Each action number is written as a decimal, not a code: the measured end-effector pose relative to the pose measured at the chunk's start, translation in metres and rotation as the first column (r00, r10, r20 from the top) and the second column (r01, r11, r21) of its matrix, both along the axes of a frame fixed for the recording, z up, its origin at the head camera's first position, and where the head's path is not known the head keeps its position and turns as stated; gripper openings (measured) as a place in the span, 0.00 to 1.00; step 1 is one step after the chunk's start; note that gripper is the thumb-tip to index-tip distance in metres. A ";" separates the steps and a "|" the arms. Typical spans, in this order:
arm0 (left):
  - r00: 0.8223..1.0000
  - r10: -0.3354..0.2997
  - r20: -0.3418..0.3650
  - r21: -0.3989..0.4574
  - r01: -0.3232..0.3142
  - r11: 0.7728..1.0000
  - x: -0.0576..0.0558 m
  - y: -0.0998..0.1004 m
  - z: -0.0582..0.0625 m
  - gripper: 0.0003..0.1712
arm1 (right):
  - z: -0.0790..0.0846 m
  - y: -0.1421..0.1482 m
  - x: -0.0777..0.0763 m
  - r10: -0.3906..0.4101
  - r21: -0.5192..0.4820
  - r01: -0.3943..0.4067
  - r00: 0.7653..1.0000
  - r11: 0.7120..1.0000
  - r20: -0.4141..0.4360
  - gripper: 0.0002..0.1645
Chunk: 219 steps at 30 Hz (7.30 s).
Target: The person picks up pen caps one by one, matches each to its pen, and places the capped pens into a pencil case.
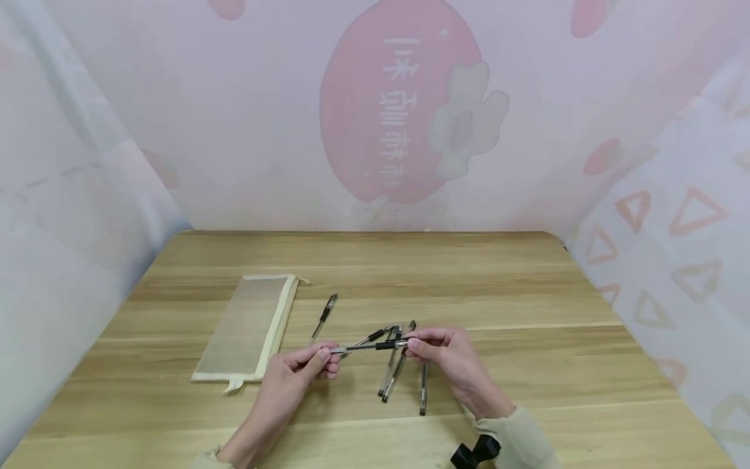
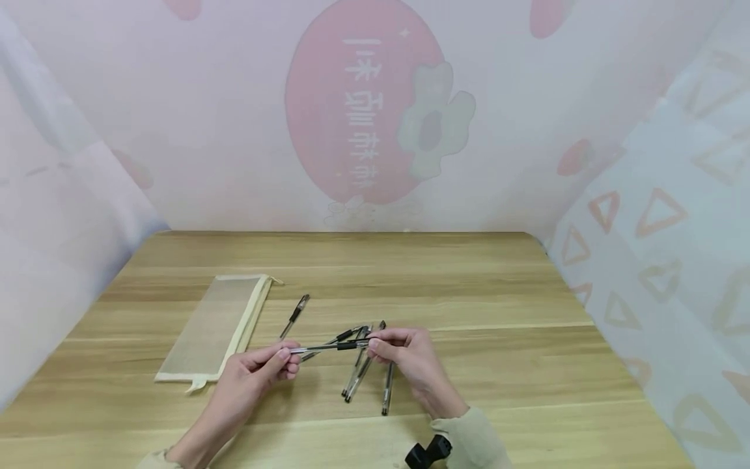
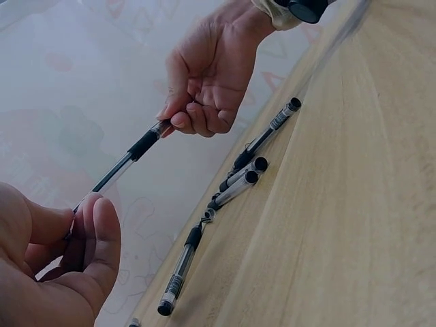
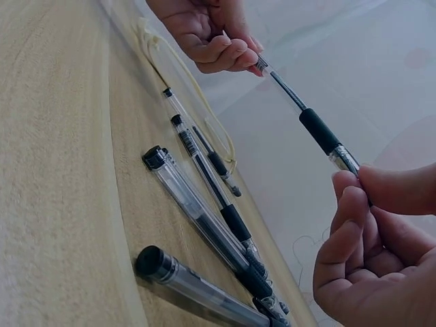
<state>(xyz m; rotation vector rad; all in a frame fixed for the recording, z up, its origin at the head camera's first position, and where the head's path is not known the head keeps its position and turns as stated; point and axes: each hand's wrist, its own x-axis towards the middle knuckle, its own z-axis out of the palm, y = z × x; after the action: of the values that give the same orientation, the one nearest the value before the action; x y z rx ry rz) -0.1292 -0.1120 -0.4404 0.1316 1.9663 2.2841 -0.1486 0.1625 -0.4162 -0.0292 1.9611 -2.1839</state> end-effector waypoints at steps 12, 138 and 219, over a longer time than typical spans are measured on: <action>1.000 0.003 -0.013 0.018 -0.002 1.000 0.000 0.001 0.000 0.13 | -0.001 0.000 -0.001 -0.022 0.000 0.022 1.000 1.000 0.017 0.11; 0.997 0.003 0.083 -0.338 0.026 0.941 -0.021 -0.029 -0.004 0.13 | -0.025 -0.034 -0.191 0.736 0.645 -0.558 0.677 0.523 -0.010 0.10; 0.869 -0.392 -0.302 -0.710 0.070 0.701 -0.057 0.010 -0.007 0.13 | -0.003 0.076 -0.117 0.575 0.358 -0.530 0.818 0.768 -0.022 0.23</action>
<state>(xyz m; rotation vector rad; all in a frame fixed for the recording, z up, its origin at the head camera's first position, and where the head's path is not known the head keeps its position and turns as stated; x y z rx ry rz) -0.1858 -0.1024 -0.4473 0.8262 2.6777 1.3036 -0.2655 0.2381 -0.4187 -0.6339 2.0267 -1.4802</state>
